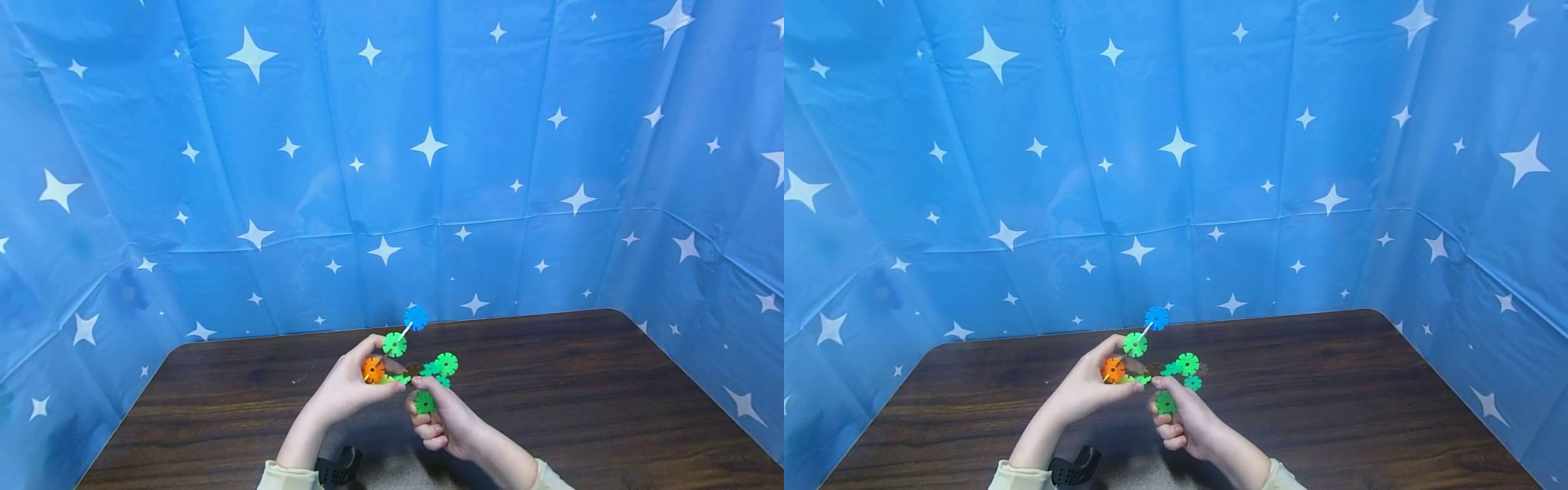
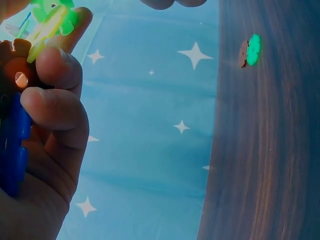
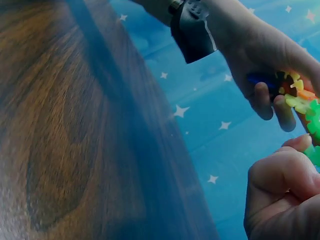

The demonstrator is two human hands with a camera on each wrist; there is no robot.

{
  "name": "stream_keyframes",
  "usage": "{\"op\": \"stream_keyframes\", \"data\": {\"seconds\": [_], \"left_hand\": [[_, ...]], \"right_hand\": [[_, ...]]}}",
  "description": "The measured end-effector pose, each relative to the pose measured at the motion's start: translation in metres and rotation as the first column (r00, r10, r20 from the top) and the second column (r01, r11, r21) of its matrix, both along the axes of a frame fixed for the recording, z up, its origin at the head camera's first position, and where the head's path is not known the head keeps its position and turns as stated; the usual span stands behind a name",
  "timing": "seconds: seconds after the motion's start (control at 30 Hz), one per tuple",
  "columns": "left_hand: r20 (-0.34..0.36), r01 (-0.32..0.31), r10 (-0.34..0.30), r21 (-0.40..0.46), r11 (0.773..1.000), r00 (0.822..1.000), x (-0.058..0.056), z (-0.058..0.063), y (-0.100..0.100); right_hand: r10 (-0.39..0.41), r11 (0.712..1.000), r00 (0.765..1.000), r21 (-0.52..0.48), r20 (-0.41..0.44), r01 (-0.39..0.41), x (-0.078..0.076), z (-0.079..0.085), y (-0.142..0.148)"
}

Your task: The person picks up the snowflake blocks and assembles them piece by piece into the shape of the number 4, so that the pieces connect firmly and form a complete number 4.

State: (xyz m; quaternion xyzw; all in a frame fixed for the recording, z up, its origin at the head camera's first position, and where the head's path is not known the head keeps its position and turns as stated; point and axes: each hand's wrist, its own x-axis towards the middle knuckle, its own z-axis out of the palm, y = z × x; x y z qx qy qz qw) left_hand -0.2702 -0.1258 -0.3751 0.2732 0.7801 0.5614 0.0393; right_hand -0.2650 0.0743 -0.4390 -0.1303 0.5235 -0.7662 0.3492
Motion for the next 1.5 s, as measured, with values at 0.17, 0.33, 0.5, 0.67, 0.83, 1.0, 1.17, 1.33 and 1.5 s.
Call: {"op": "stream_keyframes", "data": {"seconds": [0.17, 0.33, 0.5, 0.67, 0.83, 1.0, 1.17, 1.33, 1.5], "left_hand": [[0.013, 0.029, -0.029, 0.023, 0.999, 1.0, 0.0, 0.001, 0.0], [0.031, 0.046, -0.047, 0.034, 0.998, 0.998, -0.001, 0.001, 0.001], [0.037, 0.059, -0.062, 0.056, 0.997, 0.997, -0.001, 0.0, 0.003], [0.026, 0.056, -0.057, 0.055, 0.997, 0.998, 0.001, 0.001, 0.005], [0.001, 0.042, -0.042, 0.033, 0.999, 0.999, -0.003, -0.005, 0.006], [0.011, 0.031, -0.031, 0.028, 0.999, 0.999, -0.016, -0.023, 0.003], [0.027, 0.031, -0.031, 0.036, 0.999, 0.999, -0.02, -0.025, -0.004], [0.049, 0.031, -0.033, 0.046, 0.998, 0.998, -0.02, -0.023, -0.01], [0.08, 0.049, -0.053, 0.054, 0.997, 0.995, -0.021, -0.023, -0.013]], "right_hand": [[-0.013, 1.0, 0.997, 0.0, -0.072, 0.013, -0.001, -0.001, 0.001], [-0.045, 0.999, 0.991, 0.012, -0.125, 0.046, -0.001, 0.0, 0.001], [-0.079, 0.997, 0.987, 0.005, -0.14, 0.081, 0.0, 0.0, 0.002], [-0.126, 0.992, 0.982, 0.006, -0.143, 0.128, 0.001, 0.0, 0.001], [-0.161, 0.986, 0.976, 0.013, -0.148, 0.164, 0.002, 0.001, 0.001], [-0.132, 0.991, 0.984, 0.01, -0.124, 0.134, 0.0, -0.001, 0.002], [-0.059, 0.996, 0.993, 0.053, -0.106, 0.065, -0.001, -0.001, 0.002], [-0.039, 0.997, 0.988, 0.064, -0.15, 0.049, -0.002, 0.002, 0.004], [-0.034, 0.999, 0.983, 0.002, -0.183, 0.035, -0.004, 0.005, 0.007]]}}
